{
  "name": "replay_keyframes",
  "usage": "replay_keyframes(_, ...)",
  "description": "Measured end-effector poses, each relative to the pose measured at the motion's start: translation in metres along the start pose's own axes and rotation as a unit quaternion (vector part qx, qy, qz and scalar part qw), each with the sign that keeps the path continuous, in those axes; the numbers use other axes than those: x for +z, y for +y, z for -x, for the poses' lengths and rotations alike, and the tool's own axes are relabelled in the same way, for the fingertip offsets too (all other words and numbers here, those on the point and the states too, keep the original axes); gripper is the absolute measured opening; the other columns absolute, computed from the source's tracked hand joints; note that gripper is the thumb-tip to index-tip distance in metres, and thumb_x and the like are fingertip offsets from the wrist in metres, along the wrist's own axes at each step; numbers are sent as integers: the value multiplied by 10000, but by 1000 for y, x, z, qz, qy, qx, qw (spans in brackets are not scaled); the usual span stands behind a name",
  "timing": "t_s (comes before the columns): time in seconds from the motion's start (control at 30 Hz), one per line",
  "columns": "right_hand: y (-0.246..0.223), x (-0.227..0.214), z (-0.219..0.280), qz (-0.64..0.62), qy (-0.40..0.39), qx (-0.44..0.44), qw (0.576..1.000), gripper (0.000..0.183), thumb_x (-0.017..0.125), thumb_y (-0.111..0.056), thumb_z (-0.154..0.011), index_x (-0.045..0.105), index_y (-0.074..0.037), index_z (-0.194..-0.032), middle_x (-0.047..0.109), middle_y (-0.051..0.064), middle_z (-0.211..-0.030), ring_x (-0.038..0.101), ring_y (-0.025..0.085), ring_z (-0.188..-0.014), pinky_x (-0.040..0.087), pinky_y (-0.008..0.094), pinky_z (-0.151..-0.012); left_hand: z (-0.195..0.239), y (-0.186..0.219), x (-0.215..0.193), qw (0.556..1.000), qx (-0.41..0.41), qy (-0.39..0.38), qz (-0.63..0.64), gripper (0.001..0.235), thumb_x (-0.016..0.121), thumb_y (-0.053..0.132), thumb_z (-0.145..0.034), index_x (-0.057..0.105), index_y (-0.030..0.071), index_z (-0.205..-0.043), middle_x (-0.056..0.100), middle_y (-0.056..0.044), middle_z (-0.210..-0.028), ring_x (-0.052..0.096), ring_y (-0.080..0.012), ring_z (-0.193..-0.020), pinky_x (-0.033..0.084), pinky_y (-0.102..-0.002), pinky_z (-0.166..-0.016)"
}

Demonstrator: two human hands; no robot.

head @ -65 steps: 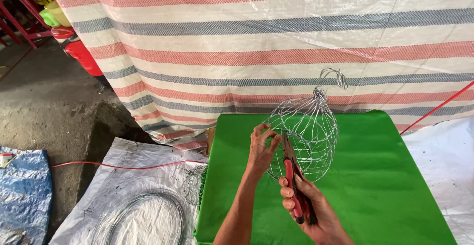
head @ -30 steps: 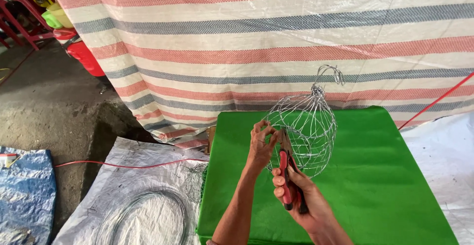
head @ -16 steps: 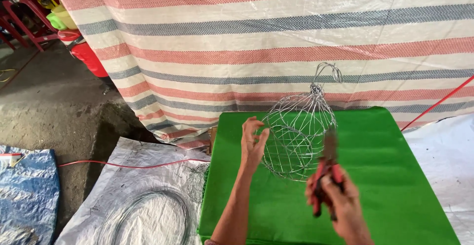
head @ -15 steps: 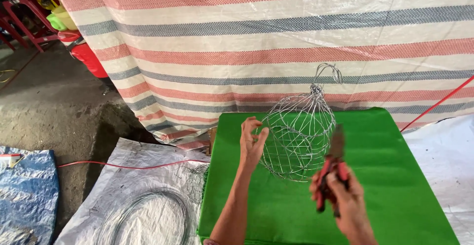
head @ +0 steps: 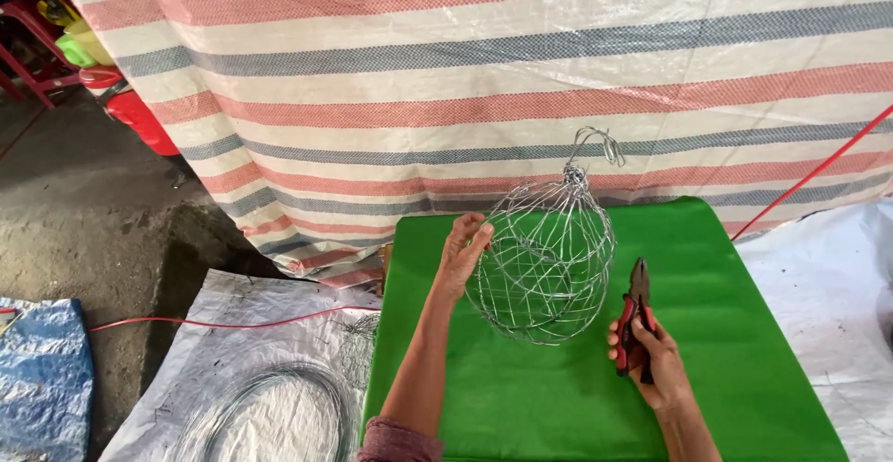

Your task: Trimming and shaping a wire mesh cage using wire cutters on a workbench

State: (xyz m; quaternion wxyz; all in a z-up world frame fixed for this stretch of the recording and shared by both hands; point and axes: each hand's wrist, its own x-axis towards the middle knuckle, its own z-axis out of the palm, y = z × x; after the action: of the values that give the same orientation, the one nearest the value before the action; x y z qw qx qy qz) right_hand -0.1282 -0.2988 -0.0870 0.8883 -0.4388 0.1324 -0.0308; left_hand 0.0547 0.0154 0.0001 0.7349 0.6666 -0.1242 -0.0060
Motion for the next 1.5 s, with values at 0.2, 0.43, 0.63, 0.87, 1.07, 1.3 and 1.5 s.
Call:
replay_keyframes(0.2,-1,-14,-10,-88,-2,-8,996,421,483,-147,-1065,460,-32,-1469,642,198,-1056,624,244,-876,553,322,-657,-13,0,10,997,22,56,52,331,790,482,-843,707,232,-1041,616,50,-1095,563,-115,-879,485,-350,-859)
replay_keyframes(0.43,2,-19,-14,-113,-7,-20,993,401,531,-147,-1052,472,-9,-1424,618,192,-1068,627,232,-870,576,305,-652,19,51,36,982,21,169,80,449,780,525,-826,635,220,-1121,659,65,-836,620,-122,-833,526,-446,-952)
replay_keyframes(0.63,6,-27,-16,-132,-20,-12,991,388,536,-157,-1054,476,-17,-1411,615,177,-1066,632,227,-879,584,291,-678,35,82,36,977,-61,202,-19,377,665,458,-910,665,153,-1132,675,-25,-1083,656,-157,-961,567,-443,-1027)
replay_keyframes(0.87,4,-28,-22,-128,-17,10,992,426,472,-152,-1076,448,-76,-1494,646,205,-1097,655,240,-941,602,311,-717,57,64,49,965,-17,258,37,278,670,361,-956,672,160,-1148,664,-14,-1085,640,-138,-937,612,-371,-905)
replay_keyframes(1.07,-3,-19,-14,-125,-12,13,992,419,439,-132,-1082,458,-84,-1498,656,253,-1202,685,252,-1041,615,321,-746,89,32,83,941,-10,336,24,290,602,376,-1005,696,107,-1063,558,-15,-1124,508,-141,-960,511,-313,-812)
replay_keyframes(1.3,-2,-18,-7,-53,17,-50,997,370,472,-102,-1080,473,-38,-1445,683,241,-1129,702,293,-947,623,383,-699,105,0,96,956,49,257,-131,440,510,533,-994,745,187,-1131,538,-77,-1487,454,-259,-1373,463,-526,-1034)
replay_keyframes(1.5,-37,18,67,17,-26,-14,999,532,569,-156,-991,469,5,-1488,687,292,-1133,681,376,-941,560,505,-741,139,-20,83,925,137,321,-150,253,646,258,-993,661,140,-1216,417,-151,-1538,416,-307,-1451,496,-511,-1127)
